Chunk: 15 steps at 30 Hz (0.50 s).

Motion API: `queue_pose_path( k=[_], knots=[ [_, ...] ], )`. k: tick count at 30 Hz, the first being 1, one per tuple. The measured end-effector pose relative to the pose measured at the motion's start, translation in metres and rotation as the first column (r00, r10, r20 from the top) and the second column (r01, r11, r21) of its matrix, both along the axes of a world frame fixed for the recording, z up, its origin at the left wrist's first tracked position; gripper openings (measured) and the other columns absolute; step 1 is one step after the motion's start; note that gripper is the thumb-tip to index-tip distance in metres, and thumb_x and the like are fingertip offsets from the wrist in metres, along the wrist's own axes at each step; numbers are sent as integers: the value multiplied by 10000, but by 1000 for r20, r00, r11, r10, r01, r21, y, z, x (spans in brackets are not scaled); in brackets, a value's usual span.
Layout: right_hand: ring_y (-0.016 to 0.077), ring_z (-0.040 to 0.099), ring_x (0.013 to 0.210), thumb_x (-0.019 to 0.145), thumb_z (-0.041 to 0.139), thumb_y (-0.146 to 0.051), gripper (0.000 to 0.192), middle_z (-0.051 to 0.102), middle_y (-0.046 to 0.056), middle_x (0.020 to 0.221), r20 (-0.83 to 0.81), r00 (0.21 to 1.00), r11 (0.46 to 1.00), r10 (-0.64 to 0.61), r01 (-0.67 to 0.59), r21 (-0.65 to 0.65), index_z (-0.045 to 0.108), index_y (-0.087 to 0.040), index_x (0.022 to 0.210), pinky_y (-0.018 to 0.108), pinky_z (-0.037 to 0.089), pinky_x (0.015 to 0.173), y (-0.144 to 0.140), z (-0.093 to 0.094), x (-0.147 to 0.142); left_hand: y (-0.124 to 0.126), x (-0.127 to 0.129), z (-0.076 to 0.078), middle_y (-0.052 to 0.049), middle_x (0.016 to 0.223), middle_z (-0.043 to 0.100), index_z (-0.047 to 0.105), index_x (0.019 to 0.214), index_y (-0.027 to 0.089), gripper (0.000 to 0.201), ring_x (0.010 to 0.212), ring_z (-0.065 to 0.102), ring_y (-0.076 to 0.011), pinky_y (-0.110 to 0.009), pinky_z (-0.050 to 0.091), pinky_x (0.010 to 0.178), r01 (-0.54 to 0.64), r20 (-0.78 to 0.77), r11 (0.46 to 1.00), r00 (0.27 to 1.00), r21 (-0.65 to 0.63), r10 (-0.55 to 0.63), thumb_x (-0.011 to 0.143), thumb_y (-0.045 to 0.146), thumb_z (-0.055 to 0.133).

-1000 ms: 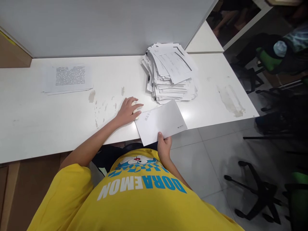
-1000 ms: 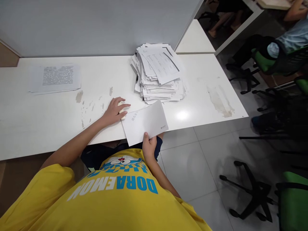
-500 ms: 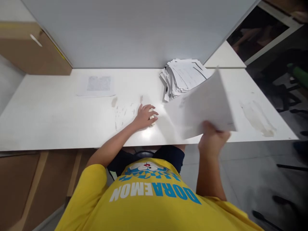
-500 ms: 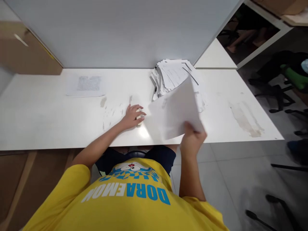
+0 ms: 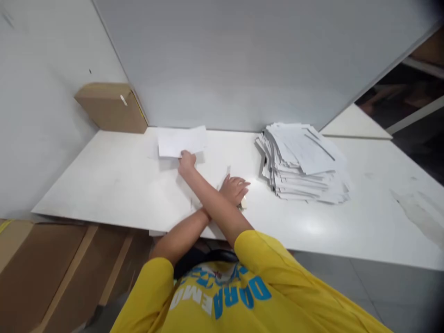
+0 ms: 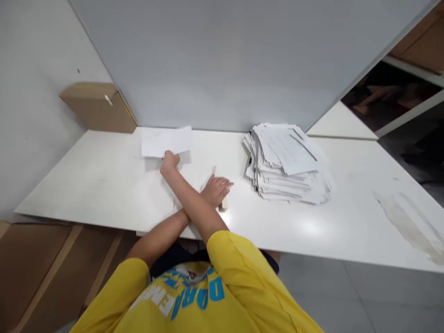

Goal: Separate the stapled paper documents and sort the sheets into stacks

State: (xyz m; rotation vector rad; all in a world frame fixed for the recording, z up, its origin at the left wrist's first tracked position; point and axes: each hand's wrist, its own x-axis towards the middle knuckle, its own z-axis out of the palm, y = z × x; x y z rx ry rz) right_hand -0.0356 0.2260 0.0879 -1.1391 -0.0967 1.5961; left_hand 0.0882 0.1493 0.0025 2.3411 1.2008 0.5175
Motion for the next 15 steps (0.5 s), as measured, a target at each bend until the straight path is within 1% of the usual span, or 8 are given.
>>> queue_pose_path(
  k=[2, 4, 7, 9, 11, 13, 14, 15],
  knots=[
    [106, 617, 895, 824, 467, -23, 254, 613, -7, 912, -16, 998, 998, 63, -63, -26, 516, -180, 1018, 170, 520, 736, 9, 1, -15, -1, -2, -1, -122, 1322, 626, 590, 1340, 170, 411, 1320, 500, -267, -561, 218, 1228, -17, 16, 1000, 1000, -6, 17, 998, 304, 406],
    [132, 640, 930, 852, 477, -54, 240, 625, 19, 916, -59, 983, 983, 175, -177, -38, 520, -174, 1055, 196, 543, 758, 13, 2, -24, -2, -4, -3, -123, 1326, 628, 577, 1353, 180, 426, 1352, 473, -290, -571, 231, 1224, -28, 38, 1000, 999, 6, 28, 997, 337, 406],
    [191, 680, 908, 880, 548, -140, 148, 647, 73, 874, -155, 905, 913, 396, -405, -34, 565, -134, 1026, 286, 580, 783, 4, 1, -24, -3, -5, -6, -125, 1345, 623, 571, 1364, 211, 436, 1411, 416, -322, -587, 221, 1225, -30, 65, 999, 998, 41, 28, 994, 364, 399],
    [215, 699, 897, 880, 574, -147, 127, 666, 114, 869, -209, 849, 865, 486, -501, -22, 590, -101, 997, 330, 585, 814, -14, -2, -15, -3, -6, -7, -126, 1359, 617, 570, 1366, 221, 436, 1445, 379, -325, -581, 205, 1234, -7, 77, 998, 997, 60, 3, 990, 367, 404],
    [210, 714, 910, 877, 566, -107, 114, 691, 139, 893, -255, 809, 841, 530, -541, 31, 609, -88, 981, 343, 573, 880, -38, -5, 3, -1, -7, -6, -130, 1382, 602, 570, 1365, 210, 438, 1470, 346, -322, -570, 199, 1238, 0, 85, 999, 996, 43, -3, 989, 365, 406],
    [212, 724, 957, 857, 591, -84, 124, 724, 147, 935, -301, 778, 833, 552, -534, 147, 640, -92, 971, 375, 549, 959, -65, -8, 31, 3, -10, -6, -131, 1415, 579, 561, 1369, 192, 445, 1487, 319, -322, -565, 201, 1236, -30, 90, 1000, 996, 5, 29, 993, 366, 398],
    [222, 727, 990, 841, 621, -89, 128, 742, 140, 951, -325, 779, 844, 537, -494, 211, 663, -105, 961, 404, 540, 986, -77, -10, 49, 5, -11, -6, -130, 1426, 571, 558, 1368, 185, 448, 1490, 311, -324, -568, 194, 1236, -49, 95, 999, 994, -8, 50, 991, 367, 401],
    [232, 729, 1019, 822, 650, -98, 119, 757, 120, 940, -369, 806, 885, 463, -398, 241, 687, -128, 931, 431, 540, 991, -87, -12, 69, 8, -12, -6, -129, 1433, 566, 558, 1365, 180, 450, 1493, 304, -329, -572, 180, 1237, -58, 107, 998, 993, -12, 59, 983, 369, 416]
  ],
)
